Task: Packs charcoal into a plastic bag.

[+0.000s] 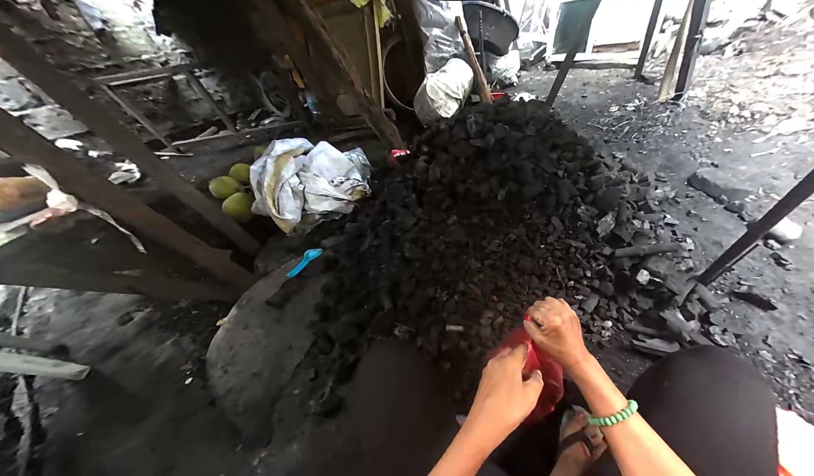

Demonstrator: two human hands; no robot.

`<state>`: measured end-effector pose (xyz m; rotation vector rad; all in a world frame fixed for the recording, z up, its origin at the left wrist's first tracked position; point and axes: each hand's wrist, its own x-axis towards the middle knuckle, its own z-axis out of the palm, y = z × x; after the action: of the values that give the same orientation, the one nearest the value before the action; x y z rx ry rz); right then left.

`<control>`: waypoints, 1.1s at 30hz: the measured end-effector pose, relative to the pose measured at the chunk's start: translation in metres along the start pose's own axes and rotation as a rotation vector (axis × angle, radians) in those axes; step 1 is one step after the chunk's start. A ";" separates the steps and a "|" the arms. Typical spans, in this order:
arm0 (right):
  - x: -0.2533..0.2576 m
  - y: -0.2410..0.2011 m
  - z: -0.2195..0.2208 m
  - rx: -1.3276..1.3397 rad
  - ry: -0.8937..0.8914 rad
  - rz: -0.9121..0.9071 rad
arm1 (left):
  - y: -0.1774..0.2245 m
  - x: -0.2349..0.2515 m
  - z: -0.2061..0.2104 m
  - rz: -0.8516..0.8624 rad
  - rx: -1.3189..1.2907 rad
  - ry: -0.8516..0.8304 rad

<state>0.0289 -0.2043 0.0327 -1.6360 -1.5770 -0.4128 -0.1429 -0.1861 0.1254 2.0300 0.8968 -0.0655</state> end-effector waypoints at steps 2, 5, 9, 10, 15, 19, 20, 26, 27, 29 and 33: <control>-0.009 0.020 -0.006 -0.018 -0.038 0.061 | -0.007 -0.008 0.004 0.013 -0.186 -0.044; -0.023 0.049 -0.008 -0.068 -0.075 0.112 | -0.017 -0.022 0.020 -0.011 -0.690 -0.029; -0.037 0.056 -0.008 -0.085 -0.167 0.140 | -0.028 -0.029 0.034 -0.149 -1.169 -0.047; -0.040 0.055 -0.008 -0.081 -0.200 0.171 | -0.033 -0.029 0.036 -0.173 -1.242 -0.054; -0.049 0.042 -0.012 -0.063 -0.163 0.186 | -0.058 -0.014 0.020 -0.311 -1.667 0.025; -0.055 0.009 -0.019 0.032 -0.023 0.042 | -0.061 0.019 -0.010 -0.316 -1.574 0.188; -0.057 -0.004 -0.019 0.076 -0.007 0.008 | -0.057 0.026 -0.013 -0.282 -1.460 0.213; -0.032 -0.060 -0.010 0.208 0.112 -0.117 | -0.038 0.032 -0.011 -0.073 -0.839 0.108; -0.021 -0.057 -0.014 0.240 0.133 -0.068 | -0.038 0.030 -0.011 -0.036 -0.808 0.105; -0.005 -0.043 -0.021 0.312 0.112 0.094 | -0.040 0.025 -0.009 0.039 -0.766 0.132; -0.006 -0.027 -0.033 0.659 -0.225 0.551 | -0.038 0.023 0.000 0.091 -0.804 0.208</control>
<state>0.0121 -0.2348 0.0576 -1.5176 -1.1553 0.5444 -0.1494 -0.1600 0.0902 1.3272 0.7815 0.4904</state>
